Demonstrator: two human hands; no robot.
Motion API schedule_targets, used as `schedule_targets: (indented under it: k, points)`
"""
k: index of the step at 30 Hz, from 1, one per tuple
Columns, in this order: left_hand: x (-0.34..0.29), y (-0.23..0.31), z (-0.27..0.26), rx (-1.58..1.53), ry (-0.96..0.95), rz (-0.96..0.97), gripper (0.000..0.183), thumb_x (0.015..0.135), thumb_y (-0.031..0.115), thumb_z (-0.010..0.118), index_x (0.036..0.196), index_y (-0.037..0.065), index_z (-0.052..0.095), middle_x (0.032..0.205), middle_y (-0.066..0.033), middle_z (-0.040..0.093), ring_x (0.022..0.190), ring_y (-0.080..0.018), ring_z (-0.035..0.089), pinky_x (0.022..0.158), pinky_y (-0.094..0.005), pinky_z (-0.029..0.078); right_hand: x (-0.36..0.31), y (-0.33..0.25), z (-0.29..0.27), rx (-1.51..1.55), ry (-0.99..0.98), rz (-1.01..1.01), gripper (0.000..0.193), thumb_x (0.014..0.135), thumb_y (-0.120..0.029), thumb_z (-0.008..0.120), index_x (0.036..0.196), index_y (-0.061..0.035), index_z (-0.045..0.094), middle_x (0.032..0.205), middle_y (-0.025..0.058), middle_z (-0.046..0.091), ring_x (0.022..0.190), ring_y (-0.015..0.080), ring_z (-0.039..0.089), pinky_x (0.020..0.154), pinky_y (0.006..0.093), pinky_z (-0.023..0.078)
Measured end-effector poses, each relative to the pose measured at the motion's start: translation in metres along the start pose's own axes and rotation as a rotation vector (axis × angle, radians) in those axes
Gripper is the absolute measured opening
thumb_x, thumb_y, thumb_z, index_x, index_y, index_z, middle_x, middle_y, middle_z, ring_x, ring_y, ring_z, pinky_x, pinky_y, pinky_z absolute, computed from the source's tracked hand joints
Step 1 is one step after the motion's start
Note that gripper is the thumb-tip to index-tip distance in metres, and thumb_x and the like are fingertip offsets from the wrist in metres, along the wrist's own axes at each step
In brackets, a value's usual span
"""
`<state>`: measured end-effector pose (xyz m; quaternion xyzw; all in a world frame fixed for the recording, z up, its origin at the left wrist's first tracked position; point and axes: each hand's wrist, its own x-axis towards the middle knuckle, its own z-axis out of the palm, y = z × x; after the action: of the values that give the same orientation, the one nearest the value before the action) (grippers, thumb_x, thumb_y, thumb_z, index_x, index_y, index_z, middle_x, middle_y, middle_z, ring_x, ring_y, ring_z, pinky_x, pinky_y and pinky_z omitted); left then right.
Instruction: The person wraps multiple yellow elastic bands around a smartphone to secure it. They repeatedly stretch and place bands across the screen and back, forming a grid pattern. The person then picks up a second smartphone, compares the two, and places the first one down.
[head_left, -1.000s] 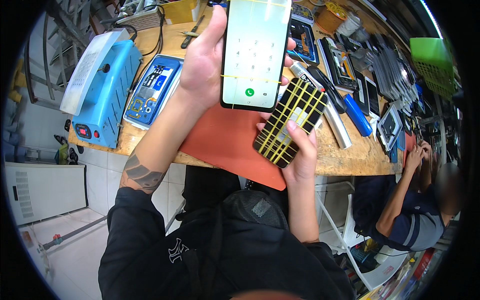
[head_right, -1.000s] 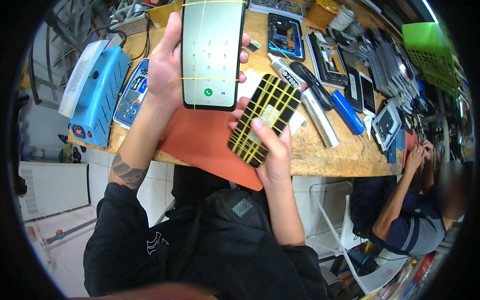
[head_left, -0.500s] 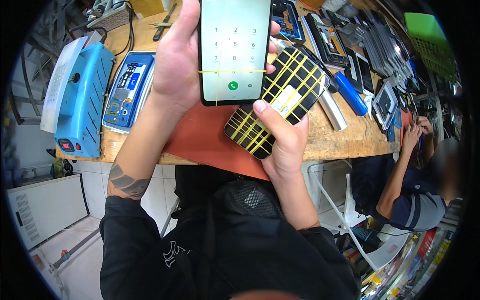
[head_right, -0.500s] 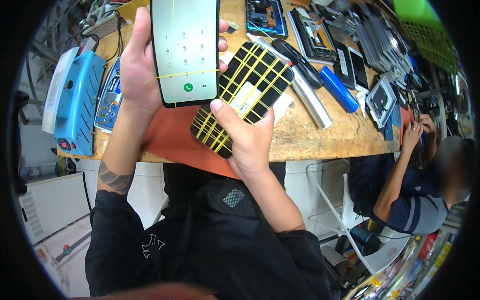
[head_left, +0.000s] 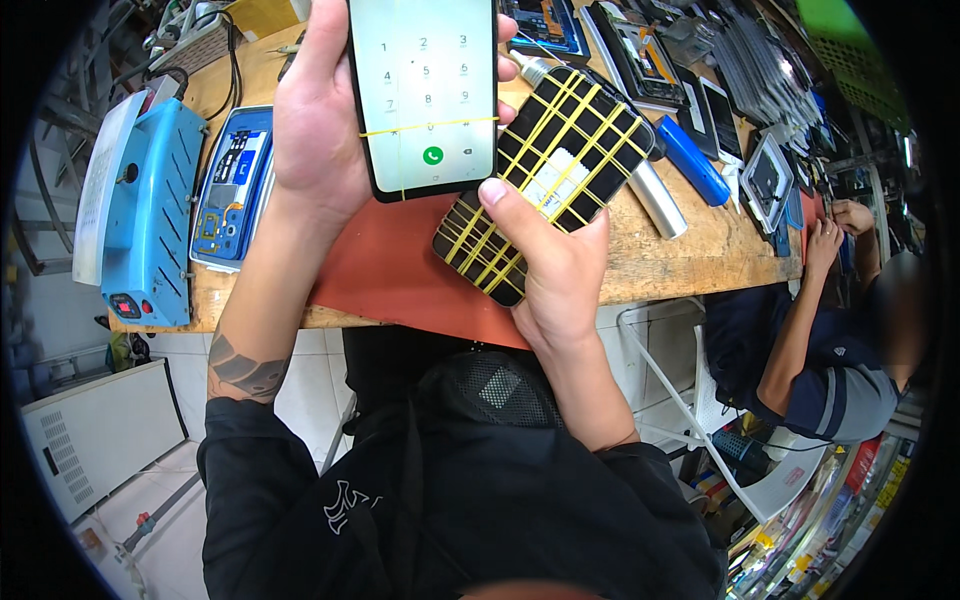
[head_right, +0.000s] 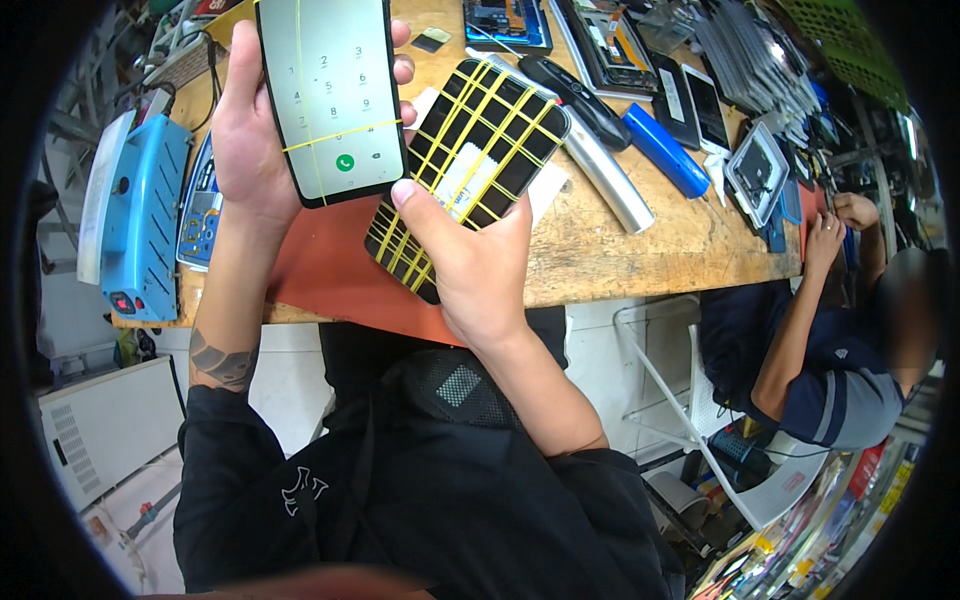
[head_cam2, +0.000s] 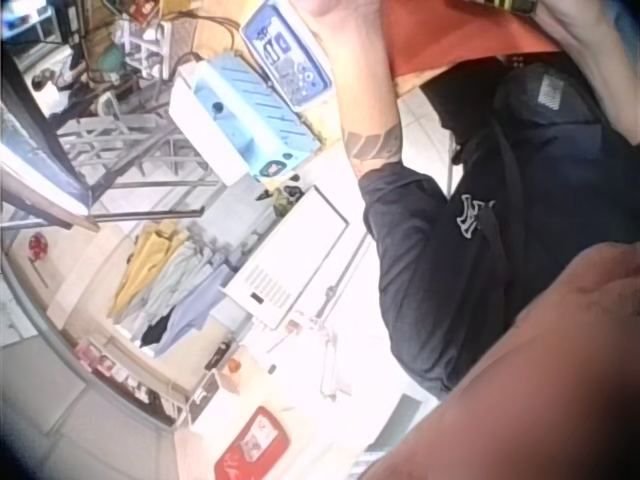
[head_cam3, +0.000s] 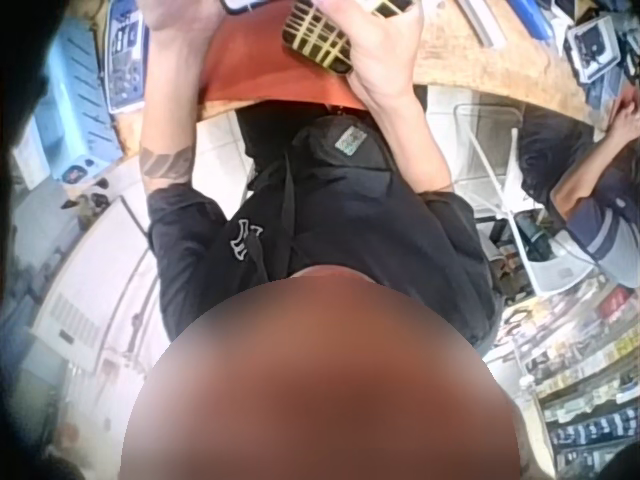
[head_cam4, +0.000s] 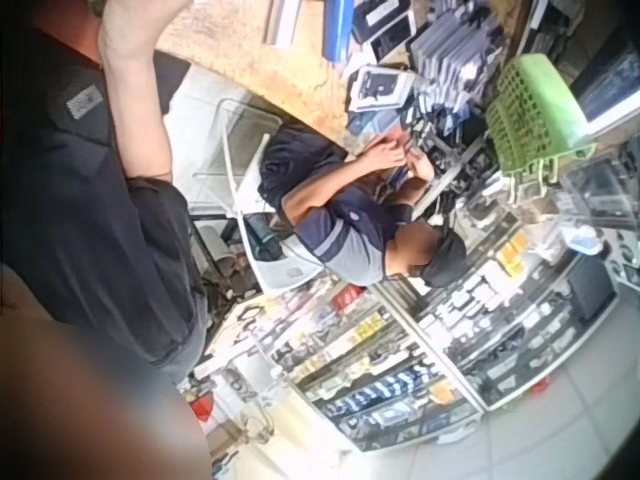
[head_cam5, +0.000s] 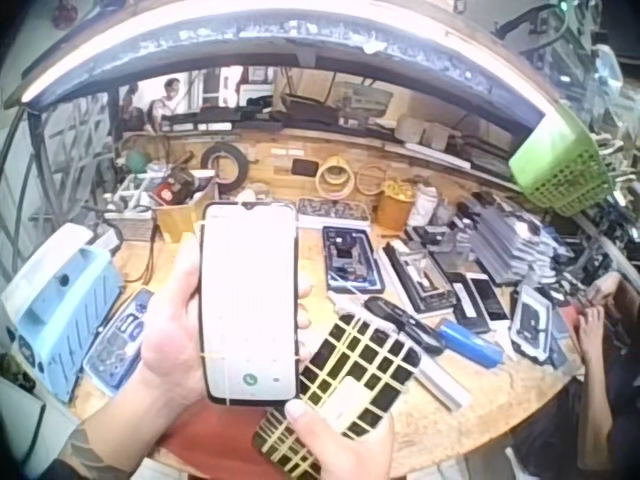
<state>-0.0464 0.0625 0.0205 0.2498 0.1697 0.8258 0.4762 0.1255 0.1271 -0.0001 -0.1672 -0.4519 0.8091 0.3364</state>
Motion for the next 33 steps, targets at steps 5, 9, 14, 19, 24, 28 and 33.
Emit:
schedule_targets:
  k: [5, 9, 14, 19, 24, 28, 33]
  points:
    - [0.002, 0.001, -0.002, 0.079, 0.042, 0.023, 0.074, 0.109, 0.057, 0.028, 0.152, 0.000, 0.042, 0.133, -0.0282, 0.063, 0.111, -0.0439, 0.068, 0.093, -0.0556, 0.060, 0.000, 0.001, -0.001, 0.002, 0.015, 0.036, 0.042, 0.091, 0.007, 0.069, 0.130, 0.0009, 0.057, 0.120, 0.0087, 0.070, 0.105, 0.0131, 0.068, 0.092, 0.0304, 0.055]
    - [0.002, 0.002, 0.000, 0.097, 0.066, 0.027, 0.072, 0.110, 0.056, 0.027, 0.151, 0.000, 0.044, 0.130, -0.0271, 0.064, 0.109, -0.0427, 0.069, 0.093, -0.0558, 0.060, 0.000, 0.004, -0.002, 0.060, 0.008, 0.030, 0.046, 0.090, 0.006, 0.071, 0.133, 0.0005, 0.054, 0.123, 0.0092, 0.068, 0.108, 0.0137, 0.067, 0.093, 0.0313, 0.054]
    - [0.001, 0.001, 0.007, 0.094, 0.089, 0.070, 0.074, 0.110, 0.058, 0.022, 0.148, -0.001, 0.047, 0.128, -0.0255, 0.065, 0.111, -0.0388, 0.069, 0.093, -0.0549, 0.060, 0.003, 0.010, 0.000, 0.119, 0.024, 0.096, 0.055, 0.088, 0.003, 0.075, 0.137, 0.0000, 0.050, 0.123, 0.0075, 0.065, 0.109, 0.0139, 0.065, 0.095, 0.0324, 0.053]
    - [0.000, -0.003, 0.010, 0.131, 0.107, 0.093, 0.074, 0.110, 0.058, 0.020, 0.147, 0.000, 0.047, 0.128, -0.0232, 0.065, 0.110, -0.0368, 0.069, 0.093, -0.0539, 0.060, 0.001, 0.014, 0.007, 0.161, -0.045, 0.139, 0.055, 0.087, 0.002, 0.076, 0.136, -0.0010, 0.051, 0.122, 0.0066, 0.064, 0.108, 0.0138, 0.064, 0.094, 0.0314, 0.052]
    - [-0.001, -0.003, 0.006, 0.059, 0.017, 0.073, 0.074, 0.110, 0.058, 0.021, 0.148, 0.001, 0.046, 0.129, -0.0217, 0.065, 0.111, -0.0360, 0.069, 0.094, -0.0521, 0.061, 0.001, 0.014, 0.011, 0.168, -0.077, 0.105, 0.058, 0.088, 0.001, 0.074, 0.139, -0.0015, 0.048, 0.123, 0.0064, 0.063, 0.110, 0.0139, 0.063, 0.095, 0.0314, 0.052]
    - [0.001, -0.003, 0.005, -0.002, 0.003, 0.037, 0.071, 0.110, 0.058, 0.024, 0.149, 0.003, 0.046, 0.129, -0.0209, 0.066, 0.108, -0.0370, 0.071, 0.092, -0.0552, 0.061, 0.001, 0.014, 0.011, 0.138, -0.074, 0.104, 0.061, 0.089, 0.000, 0.074, 0.142, -0.0015, 0.045, 0.124, 0.0075, 0.062, 0.112, 0.0144, 0.062, 0.097, 0.0318, 0.051]
    - [0.001, -0.001, 0.008, -0.017, -0.038, 0.001, 0.070, 0.110, 0.057, 0.025, 0.148, 0.003, 0.047, 0.128, -0.0212, 0.067, 0.104, -0.0390, 0.072, 0.087, -0.0576, 0.062, -0.002, 0.015, 0.014, 0.119, -0.060, 0.034, 0.064, 0.090, 0.000, 0.075, 0.144, -0.0007, 0.041, 0.127, 0.0088, 0.061, 0.112, 0.0147, 0.062, 0.098, 0.0328, 0.052]
